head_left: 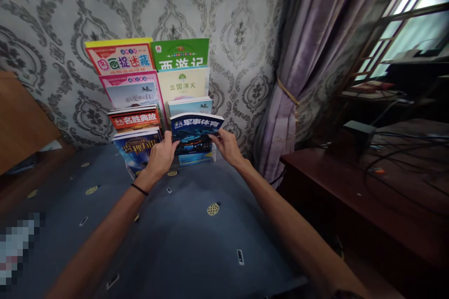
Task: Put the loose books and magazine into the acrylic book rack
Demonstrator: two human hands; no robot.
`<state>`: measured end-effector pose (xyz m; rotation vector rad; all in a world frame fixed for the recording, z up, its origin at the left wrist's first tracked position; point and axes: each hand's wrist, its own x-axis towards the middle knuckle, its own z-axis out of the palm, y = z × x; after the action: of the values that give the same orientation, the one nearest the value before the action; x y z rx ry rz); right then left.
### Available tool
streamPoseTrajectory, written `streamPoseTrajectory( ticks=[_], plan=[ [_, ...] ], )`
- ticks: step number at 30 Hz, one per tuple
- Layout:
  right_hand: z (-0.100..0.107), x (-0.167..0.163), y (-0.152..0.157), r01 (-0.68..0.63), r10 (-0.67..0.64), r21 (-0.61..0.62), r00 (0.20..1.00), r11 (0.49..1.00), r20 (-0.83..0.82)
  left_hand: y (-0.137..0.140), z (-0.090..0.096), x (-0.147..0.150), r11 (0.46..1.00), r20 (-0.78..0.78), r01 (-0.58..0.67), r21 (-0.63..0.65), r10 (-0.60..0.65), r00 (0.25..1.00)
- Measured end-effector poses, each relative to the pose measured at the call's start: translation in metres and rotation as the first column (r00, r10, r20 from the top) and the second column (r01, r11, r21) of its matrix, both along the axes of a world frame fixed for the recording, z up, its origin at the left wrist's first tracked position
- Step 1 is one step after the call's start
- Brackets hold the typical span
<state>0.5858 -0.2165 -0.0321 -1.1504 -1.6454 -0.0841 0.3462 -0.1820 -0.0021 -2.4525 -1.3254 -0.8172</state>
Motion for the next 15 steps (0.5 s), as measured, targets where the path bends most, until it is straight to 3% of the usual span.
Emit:
streamPoseTrajectory(
  ticks=[15],
  plan=[
    [0.010, 0.007, 0.004, -0.056, 0.056, 0.046, 0.998, 0.997, 0.006, 0.002, 0.000, 0.004, 0.999, 0.077, 0.032, 0.004, -0.032, 0.997]
  ],
)
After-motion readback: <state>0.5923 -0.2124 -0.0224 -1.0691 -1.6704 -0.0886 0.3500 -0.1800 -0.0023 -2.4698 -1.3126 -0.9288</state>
